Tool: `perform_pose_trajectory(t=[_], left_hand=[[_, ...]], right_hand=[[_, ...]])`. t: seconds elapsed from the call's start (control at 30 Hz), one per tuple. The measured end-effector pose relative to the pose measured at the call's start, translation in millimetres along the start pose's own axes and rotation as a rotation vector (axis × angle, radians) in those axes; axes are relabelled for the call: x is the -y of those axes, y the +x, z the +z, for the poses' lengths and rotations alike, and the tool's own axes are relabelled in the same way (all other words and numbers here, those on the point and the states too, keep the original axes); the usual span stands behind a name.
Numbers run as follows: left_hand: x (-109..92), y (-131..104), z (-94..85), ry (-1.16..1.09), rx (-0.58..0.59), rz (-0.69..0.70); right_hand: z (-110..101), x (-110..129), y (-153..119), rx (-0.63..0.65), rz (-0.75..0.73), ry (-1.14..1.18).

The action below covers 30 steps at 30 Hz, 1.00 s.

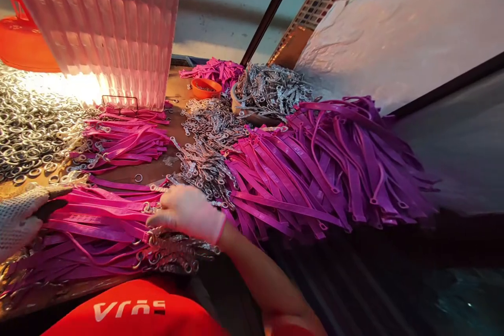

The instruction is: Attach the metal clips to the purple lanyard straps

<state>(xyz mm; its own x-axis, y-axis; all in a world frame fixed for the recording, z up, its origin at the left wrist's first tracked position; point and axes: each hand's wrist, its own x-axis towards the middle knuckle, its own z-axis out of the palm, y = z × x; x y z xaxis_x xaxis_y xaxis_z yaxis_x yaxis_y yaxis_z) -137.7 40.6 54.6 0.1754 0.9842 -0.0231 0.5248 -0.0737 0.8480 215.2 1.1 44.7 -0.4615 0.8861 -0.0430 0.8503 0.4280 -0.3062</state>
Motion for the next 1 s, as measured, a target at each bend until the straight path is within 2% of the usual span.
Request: perform_pose_trajectory(t=[0.07, 0.13, 0.17, 0.23, 0.3, 0.4, 0.53, 0.63, 0.7, 0.73, 0.77, 0.83, 0.93, 1.0], left_hand=[[0.2, -5.8, 22.3, -0.127, -0.03, -0.124], [-7.2, -6.3, 47.5, -0.461, 0.001, -0.329], [-12.6, -4.6, 58.6, -0.652, 0.067, -0.435], [-23.2, 0.6, 75.2, -0.967, 0.248, -0.592], [-29.5, 4.4, 84.0, -1.143, 0.363, -0.634], [-28.7, 2.5, 89.2, -1.152, 0.336, -0.578], [-21.6, -6.9, 94.5, -0.998, 0.254, -0.56], [-17.6, -11.7, 100.8, -0.856, 0.175, -0.46], [-15.6, -14.2, 105.3, -0.764, 0.176, -0.401], [-14.9, -15.6, 107.5, -0.736, 0.184, -0.39], [-14.7, -17.2, 109.6, -0.724, 0.189, -0.39], [-15.9, -21.4, 113.3, -0.739, 0.174, -0.393], [-21.7, -29.5, 116.7, -0.747, 0.17, -0.332], [-26.0, -35.5, 117.4, -0.703, 0.196, -0.267]], right_hand=[[-10.7, -27.8, 34.5, -0.08, 0.139, 0.008], [-12.8, -58.0, 78.8, -0.139, 0.434, -0.066], [-10.0, -71.7, 101.3, -0.143, 0.516, -0.095], [1.9, -93.7, 140.4, -0.133, 0.576, -0.112], [17.3, -108.6, 166.2, -0.109, 0.589, -0.097], [32.4, -124.4, 179.7, -0.092, 0.601, -0.036], [26.7, -133.2, 170.4, -0.169, 0.63, 0.074], [15.3, -114.3, 148.0, -0.258, 0.61, 0.144], [11.1, -85.9, 123.7, -0.305, 0.492, 0.244], [10.5, -68.2, 109.2, -0.35, 0.373, 0.348], [10.9, -49.2, 93.9, -0.352, 0.216, 0.452], [13.4, -11.5, 63.9, -0.29, 0.035, 0.543], [19.3, 33.0, 30.6, -0.23, -0.085, 0.485], [23.8, 50.4, 18.9, -0.214, -0.117, 0.467]])
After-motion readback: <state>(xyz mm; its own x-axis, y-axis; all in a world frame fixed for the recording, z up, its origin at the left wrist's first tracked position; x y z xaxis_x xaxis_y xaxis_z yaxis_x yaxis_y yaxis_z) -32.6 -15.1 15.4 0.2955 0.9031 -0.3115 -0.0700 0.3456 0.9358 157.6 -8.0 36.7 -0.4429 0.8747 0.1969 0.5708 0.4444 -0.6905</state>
